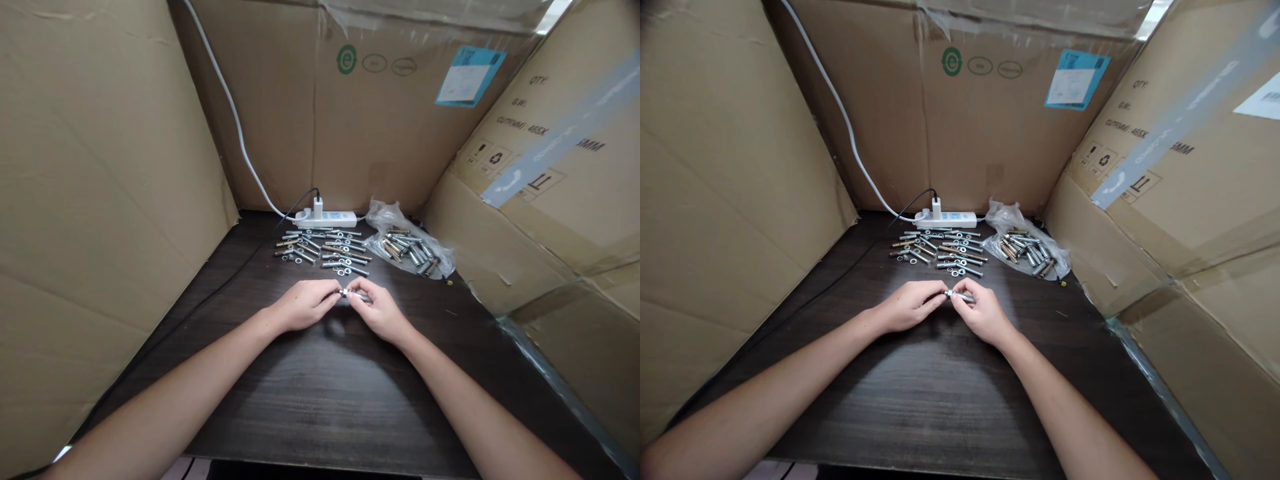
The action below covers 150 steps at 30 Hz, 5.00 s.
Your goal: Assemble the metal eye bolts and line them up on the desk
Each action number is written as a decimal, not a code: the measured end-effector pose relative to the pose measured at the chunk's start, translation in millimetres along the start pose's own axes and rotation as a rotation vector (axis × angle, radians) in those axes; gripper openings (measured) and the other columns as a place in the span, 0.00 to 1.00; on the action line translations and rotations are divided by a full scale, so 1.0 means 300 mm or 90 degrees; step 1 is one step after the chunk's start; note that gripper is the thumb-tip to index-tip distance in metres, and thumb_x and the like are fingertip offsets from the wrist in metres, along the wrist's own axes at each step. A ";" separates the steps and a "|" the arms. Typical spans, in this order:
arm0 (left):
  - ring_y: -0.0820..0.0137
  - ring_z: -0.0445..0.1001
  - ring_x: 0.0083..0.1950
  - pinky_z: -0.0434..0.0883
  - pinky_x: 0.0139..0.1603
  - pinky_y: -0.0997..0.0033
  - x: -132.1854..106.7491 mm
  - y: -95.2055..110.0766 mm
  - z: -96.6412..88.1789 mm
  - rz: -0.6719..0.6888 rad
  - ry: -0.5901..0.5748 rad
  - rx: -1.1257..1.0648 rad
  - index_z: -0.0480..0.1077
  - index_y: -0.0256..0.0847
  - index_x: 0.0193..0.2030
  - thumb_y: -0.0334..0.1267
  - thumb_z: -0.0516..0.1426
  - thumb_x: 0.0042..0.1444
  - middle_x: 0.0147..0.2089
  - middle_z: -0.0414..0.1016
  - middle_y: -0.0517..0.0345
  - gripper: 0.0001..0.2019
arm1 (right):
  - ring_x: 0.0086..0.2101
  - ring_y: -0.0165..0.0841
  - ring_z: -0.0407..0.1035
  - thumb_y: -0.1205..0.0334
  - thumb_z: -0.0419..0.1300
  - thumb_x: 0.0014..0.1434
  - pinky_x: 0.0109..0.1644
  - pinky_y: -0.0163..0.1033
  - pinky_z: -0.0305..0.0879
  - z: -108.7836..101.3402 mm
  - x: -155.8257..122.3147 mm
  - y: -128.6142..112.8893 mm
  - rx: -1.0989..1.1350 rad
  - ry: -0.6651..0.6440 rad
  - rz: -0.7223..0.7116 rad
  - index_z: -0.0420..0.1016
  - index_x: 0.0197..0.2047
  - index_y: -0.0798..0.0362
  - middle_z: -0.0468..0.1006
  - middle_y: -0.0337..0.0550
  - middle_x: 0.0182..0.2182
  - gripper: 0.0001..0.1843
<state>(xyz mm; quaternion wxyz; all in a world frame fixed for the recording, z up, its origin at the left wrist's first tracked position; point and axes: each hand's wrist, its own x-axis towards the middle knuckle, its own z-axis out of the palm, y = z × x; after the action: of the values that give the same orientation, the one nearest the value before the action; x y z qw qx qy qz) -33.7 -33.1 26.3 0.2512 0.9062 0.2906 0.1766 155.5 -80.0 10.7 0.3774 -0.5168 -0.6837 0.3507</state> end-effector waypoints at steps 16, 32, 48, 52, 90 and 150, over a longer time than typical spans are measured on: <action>0.72 0.71 0.43 0.66 0.42 0.74 -0.004 -0.002 0.002 0.020 0.039 -0.003 0.65 0.44 0.49 0.34 0.48 0.62 0.47 0.72 0.59 0.11 | 0.23 0.26 0.59 0.56 0.53 0.58 0.28 0.31 0.57 0.006 0.004 0.023 -0.021 0.003 -0.008 0.68 0.36 0.54 0.66 0.35 0.23 0.10; 0.69 0.74 0.42 0.66 0.41 0.73 -0.003 -0.008 0.003 -0.005 -0.002 0.003 0.66 0.45 0.49 0.39 0.46 0.64 0.43 0.76 0.59 0.12 | 0.23 0.26 0.59 0.56 0.54 0.58 0.28 0.32 0.58 0.004 0.002 0.019 -0.024 -0.002 -0.009 0.68 0.36 0.54 0.67 0.35 0.23 0.09; 0.71 0.71 0.43 0.66 0.43 0.73 -0.006 0.003 -0.003 0.005 0.035 -0.021 0.65 0.44 0.50 0.34 0.46 0.62 0.46 0.72 0.58 0.13 | 0.22 0.27 0.59 0.57 0.55 0.56 0.26 0.32 0.57 0.007 0.003 0.032 -0.025 0.019 -0.004 0.68 0.35 0.53 0.68 0.35 0.22 0.08; 0.71 0.71 0.44 0.66 0.44 0.74 -0.003 -0.005 0.002 0.015 0.032 -0.023 0.66 0.44 0.49 0.33 0.46 0.62 0.46 0.72 0.59 0.13 | 0.21 0.26 0.57 0.58 0.54 0.56 0.26 0.31 0.55 0.010 0.000 0.026 -0.023 0.006 -0.014 0.68 0.36 0.54 0.66 0.34 0.22 0.08; 0.72 0.72 0.44 0.66 0.44 0.74 -0.004 -0.002 -0.002 0.028 0.015 -0.020 0.66 0.44 0.48 0.32 0.47 0.62 0.46 0.73 0.60 0.11 | 0.21 0.24 0.56 0.60 0.56 0.54 0.25 0.31 0.53 0.007 -0.001 0.020 -0.048 0.011 -0.022 0.68 0.35 0.55 0.65 0.33 0.21 0.07; 0.70 0.73 0.40 0.66 0.40 0.73 -0.003 -0.006 0.003 -0.015 -0.003 0.010 0.67 0.44 0.46 0.39 0.45 0.64 0.40 0.75 0.60 0.12 | 0.22 0.26 0.59 0.60 0.55 0.54 0.26 0.31 0.56 0.007 0.000 0.014 -0.069 0.014 -0.022 0.68 0.34 0.54 0.68 0.35 0.22 0.07</action>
<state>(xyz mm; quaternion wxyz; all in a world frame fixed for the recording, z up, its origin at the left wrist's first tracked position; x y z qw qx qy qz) -34.7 -32.8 24.4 0.2469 0.9051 0.3021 0.1691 155.5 -79.4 5.9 0.3626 -0.5287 -0.7059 0.3010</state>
